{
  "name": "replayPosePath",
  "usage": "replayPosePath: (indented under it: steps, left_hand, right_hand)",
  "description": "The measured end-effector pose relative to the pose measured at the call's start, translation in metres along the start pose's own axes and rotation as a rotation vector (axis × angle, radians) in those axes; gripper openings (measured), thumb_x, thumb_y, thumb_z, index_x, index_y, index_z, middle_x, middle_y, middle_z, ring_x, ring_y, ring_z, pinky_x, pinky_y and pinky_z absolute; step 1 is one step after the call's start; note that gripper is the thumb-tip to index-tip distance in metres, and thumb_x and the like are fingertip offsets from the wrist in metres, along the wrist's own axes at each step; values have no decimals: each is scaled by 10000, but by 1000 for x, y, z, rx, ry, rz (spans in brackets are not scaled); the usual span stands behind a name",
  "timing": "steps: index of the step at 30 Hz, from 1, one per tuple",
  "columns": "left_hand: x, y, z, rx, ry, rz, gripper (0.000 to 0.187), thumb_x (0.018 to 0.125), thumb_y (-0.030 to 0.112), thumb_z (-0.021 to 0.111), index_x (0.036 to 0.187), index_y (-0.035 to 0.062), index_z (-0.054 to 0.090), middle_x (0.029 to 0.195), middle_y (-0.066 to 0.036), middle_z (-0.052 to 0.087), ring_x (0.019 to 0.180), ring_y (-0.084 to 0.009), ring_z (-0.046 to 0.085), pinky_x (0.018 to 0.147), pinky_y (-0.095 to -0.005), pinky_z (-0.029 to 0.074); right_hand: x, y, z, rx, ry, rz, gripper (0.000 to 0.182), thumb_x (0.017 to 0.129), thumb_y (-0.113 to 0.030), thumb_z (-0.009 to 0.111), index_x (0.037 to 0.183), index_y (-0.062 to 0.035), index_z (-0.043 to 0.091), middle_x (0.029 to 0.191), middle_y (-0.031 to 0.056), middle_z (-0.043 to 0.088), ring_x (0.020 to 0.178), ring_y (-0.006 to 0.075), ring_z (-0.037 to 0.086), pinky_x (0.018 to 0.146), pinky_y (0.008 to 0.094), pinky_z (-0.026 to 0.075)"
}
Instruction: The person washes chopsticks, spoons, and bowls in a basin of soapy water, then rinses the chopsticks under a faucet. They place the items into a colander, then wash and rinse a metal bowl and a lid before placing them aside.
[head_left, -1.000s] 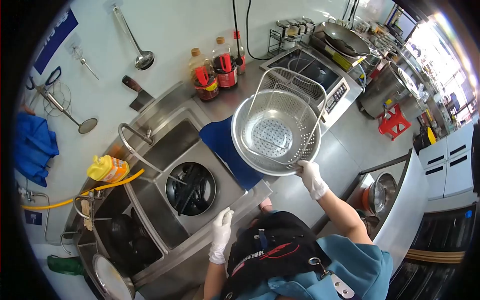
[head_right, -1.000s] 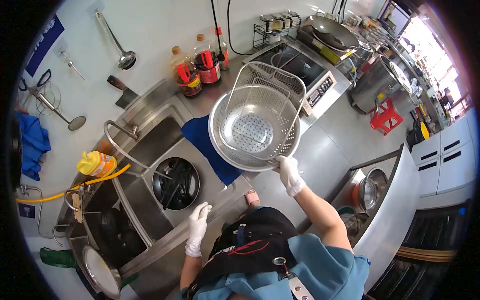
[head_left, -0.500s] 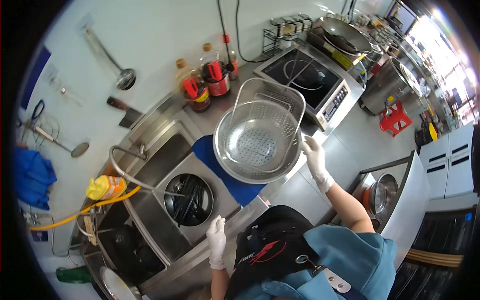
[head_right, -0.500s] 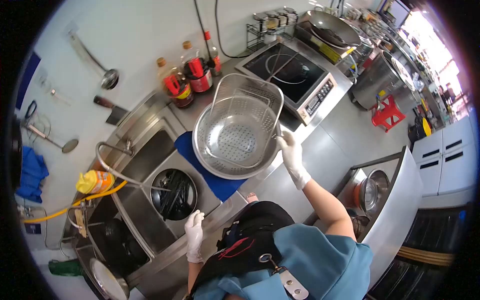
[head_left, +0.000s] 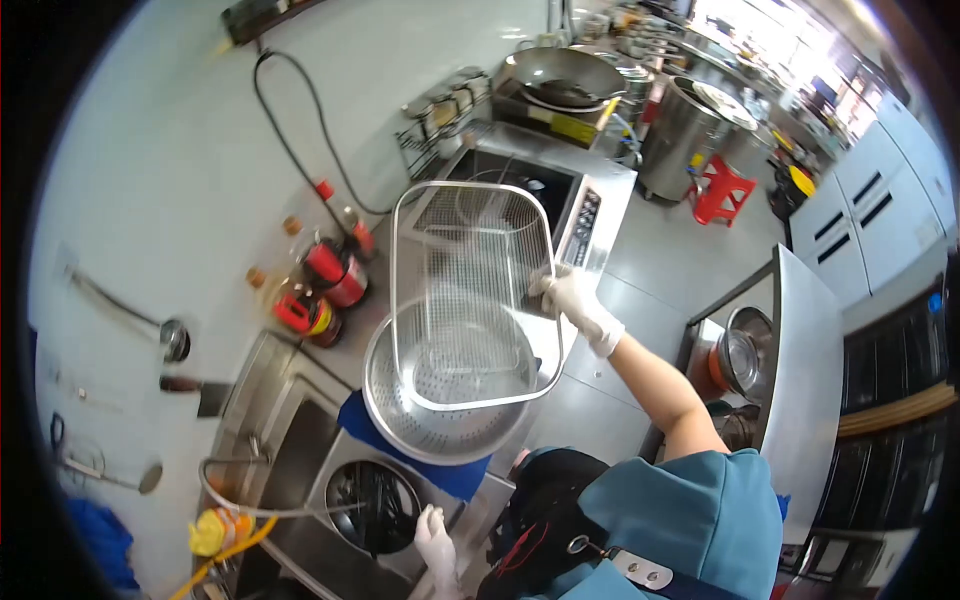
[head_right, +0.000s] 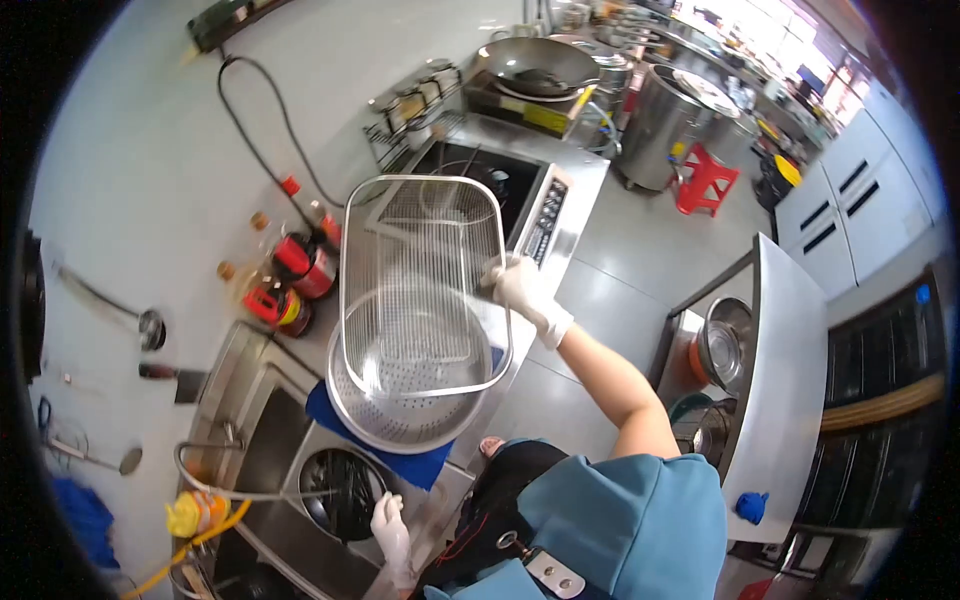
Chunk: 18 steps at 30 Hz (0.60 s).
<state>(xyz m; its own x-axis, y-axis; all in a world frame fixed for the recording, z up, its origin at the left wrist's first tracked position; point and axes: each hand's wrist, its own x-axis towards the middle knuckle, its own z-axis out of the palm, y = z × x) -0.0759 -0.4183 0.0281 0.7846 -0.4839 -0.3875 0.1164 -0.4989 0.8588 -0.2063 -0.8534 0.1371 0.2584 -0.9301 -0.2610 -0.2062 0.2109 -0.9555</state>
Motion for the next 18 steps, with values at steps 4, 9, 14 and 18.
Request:
replayPosePath:
  steps: [4, 9, 14, 18]
  left_hand:
    - [6, -16, -3, -4, 20, 27, 270, 923, 80, 496, 1137, -73, 555, 974, -117, 638, 872, -158, 590, 811, -269, 469]
    - [12, -11, -8, -3, 65, -24, 297, 907, 121, 536, 1126, -77, 568, 1012, -144, 642, 928, -190, 596, 848, -283, 459]
    - [2, 15, -14, 116, 162, 83, 322, 914, 200, 552, 1126, -40, 582, 1085, -181, 634, 996, -223, 616, 853, -299, 470]
    - [-11, -36, -13, 47, 223, 5, 289, 892, 184, 577, 1091, -25, 598, 1040, -188, 643, 982, -263, 626, 844, -323, 479]
  right_hand:
    - [85, -1, -74, 0, 146, -116, 90, 731, -37, 566, 700, 0, 642, 619, 91, 621, 451, 134, 513, 414, 273, 396]
    - [176, 30, -120, -170, 396, -142, 97, 744, -72, 612, 727, 21, 635, 614, 67, 608, 503, 124, 528, 463, 272, 411]
    - [198, 48, -109, 48, 16, -75, 209, 817, -178, 606, 961, -27, 625, 759, 12, 606, 627, 92, 550, 558, 225, 441]
    - [237, 71, -126, 13, -117, -117, 352, 865, -267, 592, 1120, -25, 592, 870, 28, 630, 701, 106, 589, 648, 228, 477]
